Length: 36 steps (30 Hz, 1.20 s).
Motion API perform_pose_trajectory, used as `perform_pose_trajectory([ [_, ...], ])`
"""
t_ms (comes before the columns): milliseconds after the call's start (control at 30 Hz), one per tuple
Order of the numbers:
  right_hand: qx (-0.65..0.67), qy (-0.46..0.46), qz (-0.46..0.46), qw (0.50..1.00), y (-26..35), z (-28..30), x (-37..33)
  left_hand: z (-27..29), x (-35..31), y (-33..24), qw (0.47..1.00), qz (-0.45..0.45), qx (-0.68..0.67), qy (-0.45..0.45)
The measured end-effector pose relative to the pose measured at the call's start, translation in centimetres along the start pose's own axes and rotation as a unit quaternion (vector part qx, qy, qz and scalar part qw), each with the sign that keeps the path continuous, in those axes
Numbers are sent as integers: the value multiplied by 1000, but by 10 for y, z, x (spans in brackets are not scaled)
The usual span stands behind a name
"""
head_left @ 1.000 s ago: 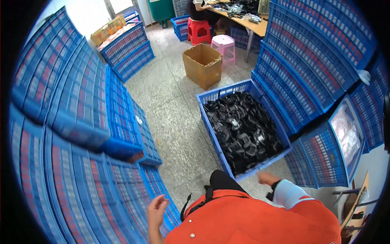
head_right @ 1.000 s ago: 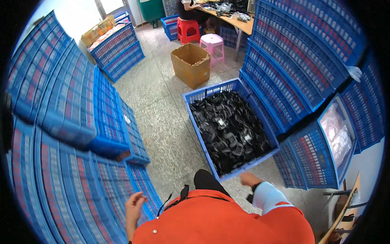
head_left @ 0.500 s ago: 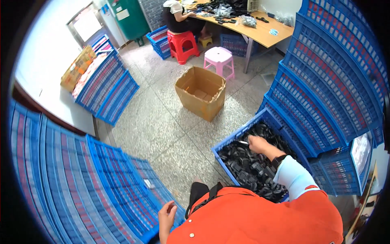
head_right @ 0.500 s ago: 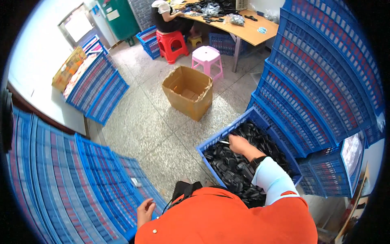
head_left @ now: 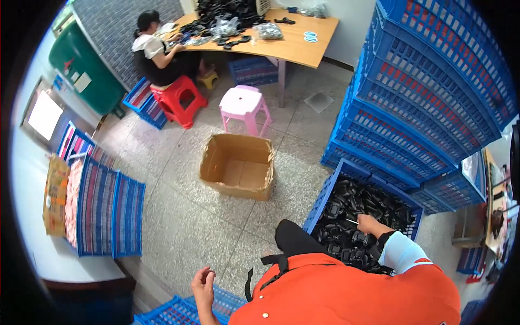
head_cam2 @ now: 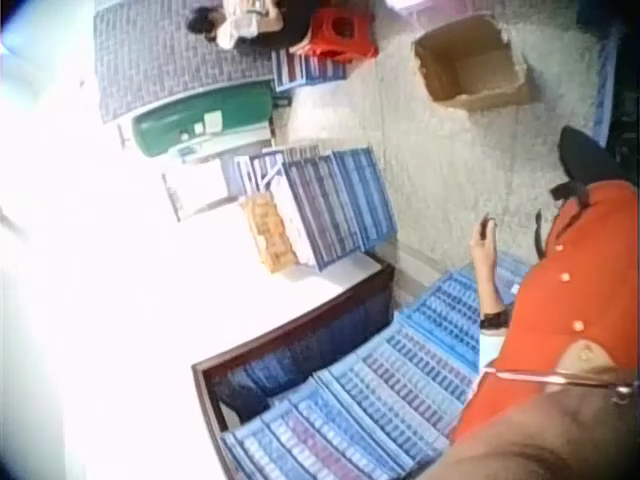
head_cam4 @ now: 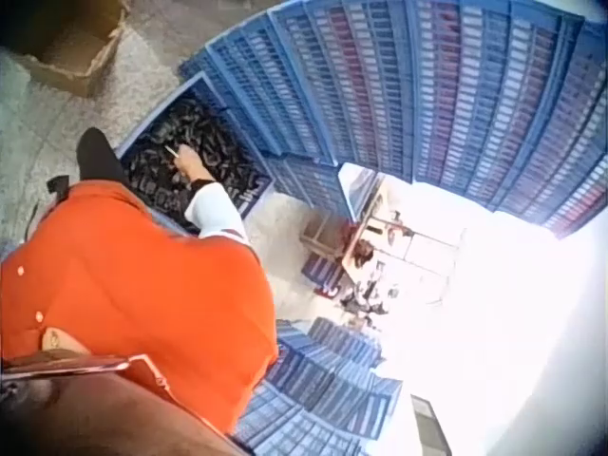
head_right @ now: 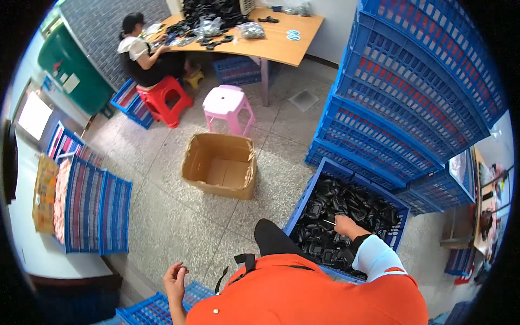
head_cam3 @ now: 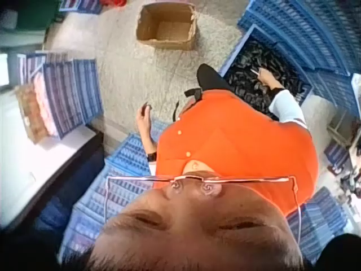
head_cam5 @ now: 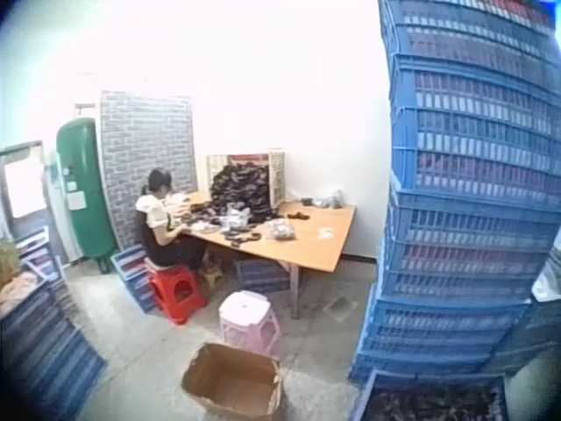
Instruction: Assembling game controller housing components at a factory workstation, then walking to a testing station to use a specialized testing machine.
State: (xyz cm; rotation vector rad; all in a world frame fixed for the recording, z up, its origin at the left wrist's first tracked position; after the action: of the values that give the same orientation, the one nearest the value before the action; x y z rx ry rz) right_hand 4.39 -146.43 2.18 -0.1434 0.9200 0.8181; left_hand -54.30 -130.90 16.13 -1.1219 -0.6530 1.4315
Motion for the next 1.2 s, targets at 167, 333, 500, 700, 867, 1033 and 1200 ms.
perform_pose_trajectory([
  [167,137,-38,-2,990,21,54,57,-54,117,-28,996,33,-15,86],
  [333,147,-76,85,983,98,184,162,-136,274,-91,993,6,7,119],
  [500,107,-141,235,956,210,361,279,-229,406,-199,984,-69,50,156],
  [700,269,-84,274,919,336,516,370,-280,520,-227,982,-22,52,178],
  [867,195,-87,333,918,370,583,457,-302,636,-250,991,-11,51,127],
  [1033,281,-66,283,915,373,642,549,-320,742,-357,988,-3,64,140],
  [1200,235,-134,375,887,447,675,636,-316,819,-422,990,24,69,118],
])
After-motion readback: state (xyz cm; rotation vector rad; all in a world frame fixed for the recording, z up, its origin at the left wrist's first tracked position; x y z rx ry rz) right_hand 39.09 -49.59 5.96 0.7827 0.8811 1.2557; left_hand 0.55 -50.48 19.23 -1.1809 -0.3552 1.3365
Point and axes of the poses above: each hand's wrist, its own x-axis towards the middle knuckle, its own z-axis out of the back of the hand, y = z × x, the point moved 3 cm from there along x, towards the middle knuckle, and after that the axes turned 4 degrees about y, right-handed, at the moved point
